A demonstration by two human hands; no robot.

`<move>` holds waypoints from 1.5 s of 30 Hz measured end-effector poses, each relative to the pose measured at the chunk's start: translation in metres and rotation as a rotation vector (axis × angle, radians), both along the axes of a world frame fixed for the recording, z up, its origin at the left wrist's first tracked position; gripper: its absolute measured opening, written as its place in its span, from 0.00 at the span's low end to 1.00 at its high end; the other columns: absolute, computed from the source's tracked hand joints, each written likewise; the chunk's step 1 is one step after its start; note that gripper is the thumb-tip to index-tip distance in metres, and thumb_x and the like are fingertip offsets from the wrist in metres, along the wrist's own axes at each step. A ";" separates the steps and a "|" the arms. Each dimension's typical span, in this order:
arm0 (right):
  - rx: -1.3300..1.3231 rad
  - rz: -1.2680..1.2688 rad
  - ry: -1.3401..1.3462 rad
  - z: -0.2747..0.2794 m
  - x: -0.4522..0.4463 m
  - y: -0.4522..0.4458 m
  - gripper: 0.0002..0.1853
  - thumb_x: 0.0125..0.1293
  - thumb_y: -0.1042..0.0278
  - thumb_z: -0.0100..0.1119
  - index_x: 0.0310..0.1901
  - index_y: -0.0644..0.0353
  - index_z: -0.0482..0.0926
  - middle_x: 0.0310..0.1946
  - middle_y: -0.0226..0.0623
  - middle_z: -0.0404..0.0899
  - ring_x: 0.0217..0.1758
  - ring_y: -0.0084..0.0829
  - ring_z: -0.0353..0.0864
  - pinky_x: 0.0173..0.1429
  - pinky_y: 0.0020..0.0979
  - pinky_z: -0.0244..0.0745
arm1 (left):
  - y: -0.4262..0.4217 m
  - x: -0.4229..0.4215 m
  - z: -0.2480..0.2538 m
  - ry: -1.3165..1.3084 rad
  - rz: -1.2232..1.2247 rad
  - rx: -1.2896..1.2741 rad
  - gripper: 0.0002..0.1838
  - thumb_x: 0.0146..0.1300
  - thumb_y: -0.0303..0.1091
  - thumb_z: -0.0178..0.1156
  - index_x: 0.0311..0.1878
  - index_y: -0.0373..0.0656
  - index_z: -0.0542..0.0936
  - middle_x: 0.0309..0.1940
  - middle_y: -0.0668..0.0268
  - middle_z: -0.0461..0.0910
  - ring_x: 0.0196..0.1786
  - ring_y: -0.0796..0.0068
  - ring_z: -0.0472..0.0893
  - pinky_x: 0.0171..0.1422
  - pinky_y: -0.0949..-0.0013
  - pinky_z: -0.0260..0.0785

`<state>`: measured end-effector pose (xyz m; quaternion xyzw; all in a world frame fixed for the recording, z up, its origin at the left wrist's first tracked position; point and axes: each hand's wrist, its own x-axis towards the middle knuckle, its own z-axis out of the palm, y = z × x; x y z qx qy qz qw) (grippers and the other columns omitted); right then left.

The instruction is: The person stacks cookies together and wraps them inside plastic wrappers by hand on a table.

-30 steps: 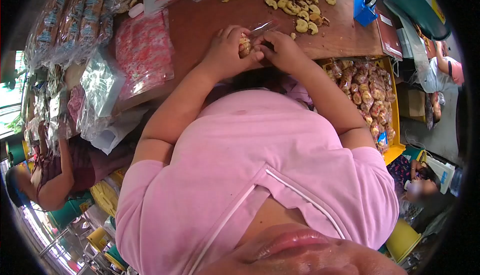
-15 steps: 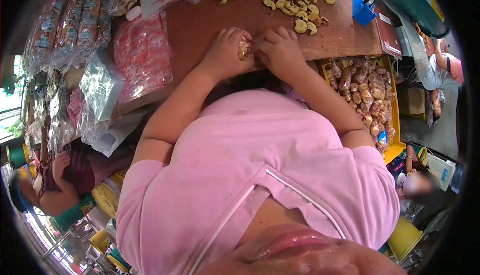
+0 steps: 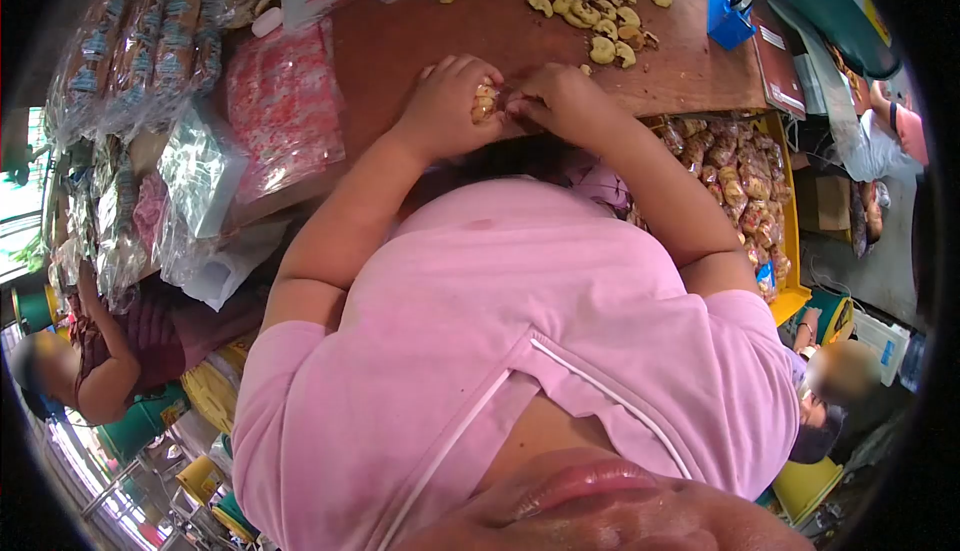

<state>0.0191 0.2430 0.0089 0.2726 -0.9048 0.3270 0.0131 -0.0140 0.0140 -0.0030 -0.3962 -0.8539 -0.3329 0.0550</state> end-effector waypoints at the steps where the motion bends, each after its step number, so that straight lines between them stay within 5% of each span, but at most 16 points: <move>1: 0.058 -0.037 -0.044 0.001 -0.002 -0.001 0.08 0.62 0.62 0.65 0.41 0.49 0.89 0.38 0.39 0.87 0.46 0.50 0.83 0.53 0.52 0.78 | 0.000 0.002 0.002 0.001 0.024 -0.018 0.24 0.50 0.42 0.72 0.50 0.46 0.80 0.49 0.62 0.81 0.58 0.54 0.77 0.63 0.50 0.68; 3: 0.173 -0.109 -0.134 0.007 -0.008 -0.003 0.09 0.60 0.62 0.68 0.42 0.50 0.88 0.40 0.40 0.88 0.47 0.50 0.84 0.54 0.52 0.79 | 0.002 0.007 0.006 0.001 0.075 -0.054 0.24 0.51 0.44 0.73 0.50 0.47 0.80 0.50 0.63 0.81 0.59 0.55 0.77 0.64 0.49 0.67; 9: 0.268 -0.178 0.365 0.013 -0.033 -0.004 0.19 0.54 0.59 0.75 0.48 0.52 0.86 0.44 0.48 0.87 0.48 0.51 0.87 0.53 0.50 0.81 | 0.006 0.007 0.001 -0.054 0.090 -0.055 0.23 0.52 0.42 0.72 0.50 0.47 0.80 0.50 0.61 0.80 0.59 0.54 0.77 0.63 0.49 0.69; 12: 0.136 -0.030 -0.054 0.006 -0.055 -0.002 0.19 0.53 0.62 0.74 0.48 0.53 0.86 0.42 0.48 0.87 0.47 0.51 0.87 0.52 0.51 0.81 | 0.006 0.006 -0.003 -0.028 0.092 -0.017 0.22 0.52 0.41 0.72 0.49 0.46 0.80 0.50 0.60 0.80 0.59 0.53 0.77 0.63 0.48 0.69; 18: 0.246 0.044 -0.194 0.023 -0.057 -0.009 0.11 0.58 0.66 0.67 0.43 0.53 0.88 0.38 0.47 0.88 0.43 0.53 0.87 0.50 0.51 0.80 | 0.006 0.010 0.002 -0.001 0.100 -0.006 0.23 0.52 0.40 0.72 0.49 0.44 0.79 0.51 0.59 0.79 0.58 0.52 0.78 0.64 0.49 0.70; 21: 0.214 -0.041 -0.062 0.003 -0.045 -0.008 0.11 0.54 0.69 0.73 0.39 0.60 0.86 0.38 0.43 0.84 0.44 0.47 0.83 0.52 0.44 0.78 | 0.004 0.011 0.002 0.001 0.109 -0.001 0.25 0.52 0.41 0.73 0.51 0.43 0.78 0.50 0.59 0.79 0.58 0.52 0.78 0.63 0.48 0.70; 24: 0.205 0.041 0.243 -0.003 -0.024 -0.006 0.11 0.56 0.69 0.63 0.41 0.54 0.89 0.39 0.43 0.85 0.45 0.50 0.84 0.51 0.48 0.78 | 0.005 0.014 0.000 0.049 0.141 -0.002 0.27 0.51 0.42 0.74 0.52 0.43 0.77 0.50 0.60 0.79 0.57 0.53 0.78 0.62 0.47 0.70; 33: 0.358 -0.103 0.294 0.002 0.022 -0.010 0.12 0.56 0.67 0.65 0.43 0.53 0.89 0.49 0.35 0.78 0.54 0.42 0.76 0.53 0.45 0.74 | 0.014 0.010 0.024 0.087 0.110 -0.320 0.23 0.53 0.47 0.72 0.48 0.45 0.79 0.51 0.60 0.79 0.59 0.55 0.77 0.60 0.47 0.71; 45: 0.148 -0.137 0.271 -0.031 0.014 -0.007 0.14 0.52 0.71 0.68 0.43 0.56 0.89 0.44 0.38 0.82 0.47 0.45 0.80 0.55 0.45 0.75 | 0.037 0.004 0.055 0.047 0.031 -0.679 0.28 0.56 0.50 0.67 0.53 0.38 0.81 0.52 0.56 0.80 0.59 0.54 0.79 0.62 0.49 0.71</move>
